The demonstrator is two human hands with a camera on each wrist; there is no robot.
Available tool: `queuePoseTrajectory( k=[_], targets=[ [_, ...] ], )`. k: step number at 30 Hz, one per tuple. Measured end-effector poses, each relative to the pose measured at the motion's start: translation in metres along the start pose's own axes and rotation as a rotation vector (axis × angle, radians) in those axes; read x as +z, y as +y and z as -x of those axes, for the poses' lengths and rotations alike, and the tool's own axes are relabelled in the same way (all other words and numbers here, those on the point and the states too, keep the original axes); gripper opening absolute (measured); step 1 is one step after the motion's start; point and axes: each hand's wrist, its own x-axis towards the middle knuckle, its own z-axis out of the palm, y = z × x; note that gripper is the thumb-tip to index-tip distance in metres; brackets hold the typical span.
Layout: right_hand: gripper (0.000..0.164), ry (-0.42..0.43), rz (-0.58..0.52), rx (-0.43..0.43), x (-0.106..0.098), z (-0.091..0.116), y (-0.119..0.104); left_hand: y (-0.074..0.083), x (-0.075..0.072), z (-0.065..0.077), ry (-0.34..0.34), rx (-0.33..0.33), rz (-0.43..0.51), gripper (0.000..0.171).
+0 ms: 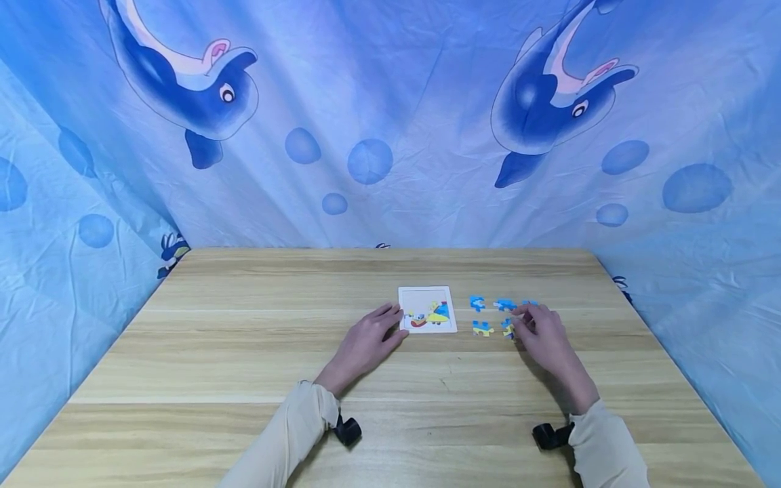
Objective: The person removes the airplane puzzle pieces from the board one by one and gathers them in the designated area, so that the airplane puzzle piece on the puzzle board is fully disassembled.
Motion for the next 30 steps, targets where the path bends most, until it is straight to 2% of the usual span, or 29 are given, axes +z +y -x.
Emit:
queuePoseTrajectory(
  k=[7, 15, 23, 30],
  targets=[
    [0.021, -0.046, -0.035, 0.034, 0.003, -0.005, -0.011, 0.000, -0.001, 0.000, 0.006, -0.004, 0.002, 0.049],
    [0.022, -0.070, -0.096, -0.026, 0.019, -0.020, -0.028, 0.000, -0.001, -0.001, 0.015, 0.000, 0.002, 0.048],
    [0.022, -0.125, -0.144, -0.036, 0.038, -0.037, -0.044, 0.001, -0.001, -0.001, 0.010, -0.003, -0.004, 0.049],
    [0.019, -0.117, -0.127, -0.039, 0.055, -0.047, -0.054, 0.001, 0.000, 0.000, 0.006, -0.003, -0.005, 0.049]
  ],
)
